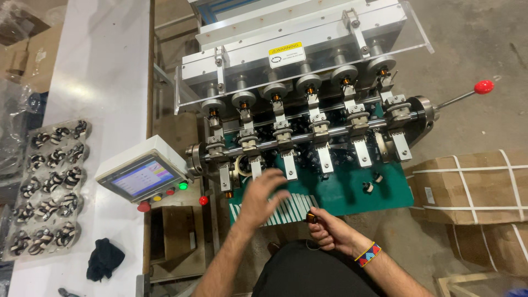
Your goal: The person works at a multi-spindle winding machine, loading small bobbin components onto the machine's stations, threading and adjusting parts, and removing finished wound components by hand. They occasionally wipe or handle parts with a dark cloth and place completed pieces aside on the work surface.
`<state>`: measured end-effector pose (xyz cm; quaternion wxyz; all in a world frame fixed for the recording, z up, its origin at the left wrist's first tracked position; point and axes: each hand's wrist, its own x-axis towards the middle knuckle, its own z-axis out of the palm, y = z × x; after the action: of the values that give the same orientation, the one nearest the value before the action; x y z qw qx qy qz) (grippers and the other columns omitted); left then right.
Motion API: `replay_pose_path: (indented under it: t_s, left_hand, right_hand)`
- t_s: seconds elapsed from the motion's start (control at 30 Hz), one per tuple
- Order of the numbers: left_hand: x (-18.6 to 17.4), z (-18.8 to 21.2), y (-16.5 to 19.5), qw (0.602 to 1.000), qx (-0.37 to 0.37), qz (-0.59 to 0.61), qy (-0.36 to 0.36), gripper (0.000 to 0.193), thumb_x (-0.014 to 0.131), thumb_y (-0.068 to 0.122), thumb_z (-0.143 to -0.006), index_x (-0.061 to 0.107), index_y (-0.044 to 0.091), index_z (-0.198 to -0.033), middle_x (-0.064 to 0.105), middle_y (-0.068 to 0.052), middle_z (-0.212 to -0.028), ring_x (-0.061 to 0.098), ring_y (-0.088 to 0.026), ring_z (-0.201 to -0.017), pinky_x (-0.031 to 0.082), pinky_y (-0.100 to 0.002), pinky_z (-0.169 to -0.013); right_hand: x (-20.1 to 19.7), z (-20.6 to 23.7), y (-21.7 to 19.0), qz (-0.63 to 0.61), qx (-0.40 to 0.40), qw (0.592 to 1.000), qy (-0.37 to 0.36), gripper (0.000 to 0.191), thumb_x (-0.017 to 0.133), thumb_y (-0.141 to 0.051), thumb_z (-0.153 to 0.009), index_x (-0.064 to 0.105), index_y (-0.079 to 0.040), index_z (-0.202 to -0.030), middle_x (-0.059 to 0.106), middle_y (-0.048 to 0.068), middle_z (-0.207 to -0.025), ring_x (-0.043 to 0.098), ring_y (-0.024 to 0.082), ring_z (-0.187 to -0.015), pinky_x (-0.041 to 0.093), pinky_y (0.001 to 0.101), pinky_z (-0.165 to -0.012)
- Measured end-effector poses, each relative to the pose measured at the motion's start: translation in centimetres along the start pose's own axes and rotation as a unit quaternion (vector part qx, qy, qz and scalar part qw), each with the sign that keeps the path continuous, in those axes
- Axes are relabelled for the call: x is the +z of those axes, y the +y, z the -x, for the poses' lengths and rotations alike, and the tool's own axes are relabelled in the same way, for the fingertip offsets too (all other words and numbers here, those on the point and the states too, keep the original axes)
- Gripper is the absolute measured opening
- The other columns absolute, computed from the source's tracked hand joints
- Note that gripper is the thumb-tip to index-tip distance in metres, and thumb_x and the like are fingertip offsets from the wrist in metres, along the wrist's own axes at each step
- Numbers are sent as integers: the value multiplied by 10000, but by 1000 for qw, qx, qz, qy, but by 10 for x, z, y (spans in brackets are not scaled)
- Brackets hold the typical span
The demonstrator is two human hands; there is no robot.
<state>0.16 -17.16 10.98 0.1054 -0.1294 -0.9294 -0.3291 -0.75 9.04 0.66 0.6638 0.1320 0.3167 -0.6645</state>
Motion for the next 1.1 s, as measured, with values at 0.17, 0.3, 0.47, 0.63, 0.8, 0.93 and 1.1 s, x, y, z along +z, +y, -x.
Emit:
replay_pose_path:
  t_s: [0.17, 0.3, 0.47, 0.63, 0.8, 0.93, 1.1]
  left_hand:
    - [-11, 67, 35, 934, -77, 322, -132, 440, 761, 106, -876, 650, 65, -1301, 667, -106, -1323, 687, -255, -1210, 589, -382, -1013]
    - [-31, 95, 15, 924, -103, 357, -94, 379, 767, 22, -849, 691, 38, -1220, 693, -115, -1305, 702, -249, -1195, 596, -361, -999]
    - [-28, 130, -20, 887, -151, 432, -69, 381, 771, 10, -848, 702, 36, -1222, 718, -113, -1236, 721, -211, -1117, 614, -339, -981]
    - [-15, 146, -47, 751, -245, 612, -17, 389, 773, 25, -887, 667, 4, -1261, 720, -126, -1172, 712, -189, -1068, 595, -333, -952]
    - [-37, 136, -59, 659, -274, 689, -125, 407, 776, 68, -871, 669, 5, -1259, 731, -123, -1054, 742, -190, -888, 629, -324, -797]
    - [-52, 121, -45, 830, -220, 393, -329, 394, 790, 73, -865, 732, 12, -1250, 761, -113, -933, 706, -172, -788, 564, -271, -692]
    - [-28, 96, -29, 845, -308, 417, -127, 403, 770, 50, -884, 657, 15, -1270, 734, -88, -1022, 724, -156, -874, 603, -284, -749]
  right_hand:
    - [30, -13, 10, 15, 52, 990, -131, 523, 403, -632, -1018, 434, -176, -765, 347, -92, -602, 254, 21, -453, 203, 189, -417]
    - [62, -29, 18, 4, 60, 984, -170, 574, 367, -664, -1053, 418, -179, -749, 336, -90, -590, 252, 16, -453, 209, 178, -420]
    - [106, -47, 32, -15, 46, 988, -149, 596, 332, -669, -1053, 434, -161, -758, 333, -84, -575, 245, 25, -447, 206, 182, -424]
    - [137, -46, 58, 89, -118, 989, 6, 507, 394, -512, -1067, 626, -97, -888, 400, -71, -615, 335, 48, -528, 283, 219, -486]
    - [138, -33, 61, 392, -277, 872, 95, 334, 515, -327, -1086, 709, -64, -1012, 527, -29, -707, 463, 93, -639, 398, 276, -573]
    - [138, -27, 47, 601, -364, 684, 196, 239, 566, -262, -1018, 687, -60, -978, 701, 93, -808, 666, 273, -701, 509, 385, -622]
    - [159, -17, 40, 629, -344, 635, 289, 216, 610, -258, -965, 699, -65, -925, 694, 158, -744, 670, 372, -697, 499, 460, -611]
